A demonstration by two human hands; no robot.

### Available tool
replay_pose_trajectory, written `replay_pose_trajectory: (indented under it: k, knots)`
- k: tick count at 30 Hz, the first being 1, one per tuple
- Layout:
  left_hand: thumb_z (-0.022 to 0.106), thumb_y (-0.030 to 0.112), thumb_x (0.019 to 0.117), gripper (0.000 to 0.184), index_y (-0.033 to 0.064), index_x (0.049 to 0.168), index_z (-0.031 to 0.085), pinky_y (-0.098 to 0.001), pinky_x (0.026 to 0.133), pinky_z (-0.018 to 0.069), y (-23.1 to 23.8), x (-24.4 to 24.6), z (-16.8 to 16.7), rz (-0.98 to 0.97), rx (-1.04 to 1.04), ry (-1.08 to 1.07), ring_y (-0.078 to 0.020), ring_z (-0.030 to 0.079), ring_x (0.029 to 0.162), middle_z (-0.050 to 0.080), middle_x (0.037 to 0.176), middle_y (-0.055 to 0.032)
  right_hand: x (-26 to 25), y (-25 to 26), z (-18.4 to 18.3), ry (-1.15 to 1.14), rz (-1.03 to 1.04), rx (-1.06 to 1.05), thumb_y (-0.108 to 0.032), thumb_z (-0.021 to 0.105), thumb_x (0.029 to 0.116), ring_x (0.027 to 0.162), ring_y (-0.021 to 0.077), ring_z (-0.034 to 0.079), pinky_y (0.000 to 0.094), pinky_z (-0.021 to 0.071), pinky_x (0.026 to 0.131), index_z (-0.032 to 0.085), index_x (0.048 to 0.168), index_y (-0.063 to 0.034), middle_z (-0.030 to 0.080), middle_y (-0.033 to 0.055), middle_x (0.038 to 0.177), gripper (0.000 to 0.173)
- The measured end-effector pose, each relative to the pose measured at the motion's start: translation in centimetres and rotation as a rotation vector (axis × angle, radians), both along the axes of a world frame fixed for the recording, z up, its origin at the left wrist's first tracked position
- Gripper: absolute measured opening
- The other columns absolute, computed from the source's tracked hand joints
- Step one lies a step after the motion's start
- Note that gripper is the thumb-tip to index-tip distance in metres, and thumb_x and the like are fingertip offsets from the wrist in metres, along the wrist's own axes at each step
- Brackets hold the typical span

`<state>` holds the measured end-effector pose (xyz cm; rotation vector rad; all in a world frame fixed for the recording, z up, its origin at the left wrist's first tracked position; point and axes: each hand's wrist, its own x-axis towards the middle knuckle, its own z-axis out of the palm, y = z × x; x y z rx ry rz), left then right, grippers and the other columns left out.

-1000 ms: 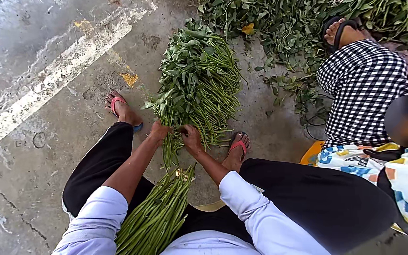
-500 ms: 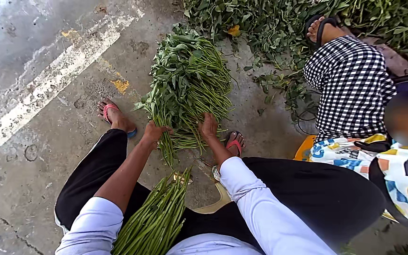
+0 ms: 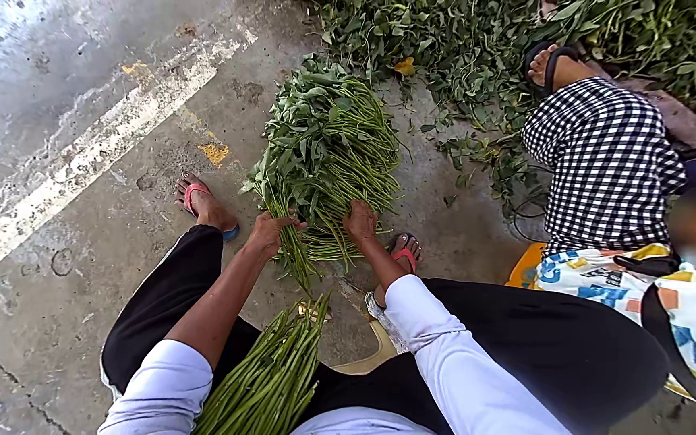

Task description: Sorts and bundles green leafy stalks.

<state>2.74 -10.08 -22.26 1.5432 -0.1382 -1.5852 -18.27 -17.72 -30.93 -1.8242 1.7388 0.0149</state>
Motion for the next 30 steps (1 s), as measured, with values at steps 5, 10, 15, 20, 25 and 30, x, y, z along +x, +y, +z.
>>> replay_pose_trajectory:
  k: [5, 10, 15, 20, 25, 30]
  knots:
    - [0.055, -0.004, 0.1001, 0.026, 0.0014, 0.125, 0.049, -0.0433, 0.077, 0.0622, 0.1, -0.5, -0.4, 0.065, 0.022, 0.018, -0.0274, 0.073, 0.086, 0.069, 0.101, -0.0163, 2.0, 2.1, 5.0, -0.258, 0.026, 0.092, -0.008, 0.066, 0.0964, 0.115, 0.0417, 0.065, 0.0572, 0.0519, 0.099, 0.061, 0.129, 0.0055, 0.065, 0.0275, 0.124, 0.036]
    - [0.066, 0.007, 0.0981, 0.049, 0.0011, 0.142, 0.046, -0.0428, 0.095, 0.0545, 0.5, -0.8, -0.7, -0.041, -0.004, -0.081, -0.024, 0.065, 0.109, 0.064, 0.126, -0.0167, 5.8, 7.6, 6.8, -0.376, 0.171, -0.006, -0.006, 0.067, 0.0962, 0.108, 0.0417, 0.068, 0.0577, 0.0553, 0.092, 0.062, 0.126, 0.0058, 0.066, 0.0257, 0.121, 0.032]
    - [0.064, -0.004, 0.0955, 0.039, -0.0027, 0.131, 0.049, -0.0355, 0.083, 0.0588, 0.4, 0.2, -0.8, 0.009, 0.025, -0.156, -0.0195, 0.071, 0.089, 0.072, 0.102, -0.0144, 5.0, 8.0, 5.9, -0.604, 0.389, 0.097, -0.007, 0.073, 0.092, 0.118, 0.0374, 0.065, 0.0528, 0.0532, 0.099, 0.054, 0.142, 0.0043, 0.061, 0.0252, 0.135, 0.055]
    - [0.065, -0.012, 0.0909, 0.056, -0.0008, 0.139, 0.04, -0.0366, 0.077, 0.0621, 0.0, 0.9, -0.2, 0.14, -0.017, -0.197, -0.0236, 0.072, 0.086, 0.066, 0.11, -0.0186, 1.4, 3.8, 1.0, -0.523, 0.154, 0.055, -0.031, 0.068, 0.0995, 0.119, 0.0356, 0.064, 0.0522, 0.0504, 0.104, 0.069, 0.125, 0.0017, 0.067, 0.0228, 0.126, 0.041]
    - [0.063, -0.011, 0.0926, 0.057, -0.0007, 0.143, 0.038, -0.0408, 0.078, 0.063, -0.1, 0.4, -0.1, 0.136, -0.018, -0.142, -0.0272, 0.071, 0.088, 0.062, 0.114, -0.0207, 1.6, 2.3, -1.9, -0.022, 0.065, 0.105, -0.033, 0.071, 0.0968, 0.13, 0.0431, 0.055, 0.0612, 0.0451, 0.103, 0.066, 0.128, 0.0013, 0.061, 0.0261, 0.133, 0.047]
    - [0.062, -0.009, 0.0943, 0.053, -0.0005, 0.141, 0.039, -0.0389, 0.076, 0.0627, -0.2, 1.3, -0.4, 0.193, 0.0, -0.185, -0.026, 0.072, 0.085, 0.065, 0.11, -0.0201, 3.7, 3.1, -0.7, -0.324, -0.02, 0.101, -0.013, 0.07, 0.0949, 0.111, 0.0403, 0.066, 0.0584, 0.05, 0.097, 0.066, 0.121, 0.0042, 0.068, 0.0257, 0.117, 0.031]
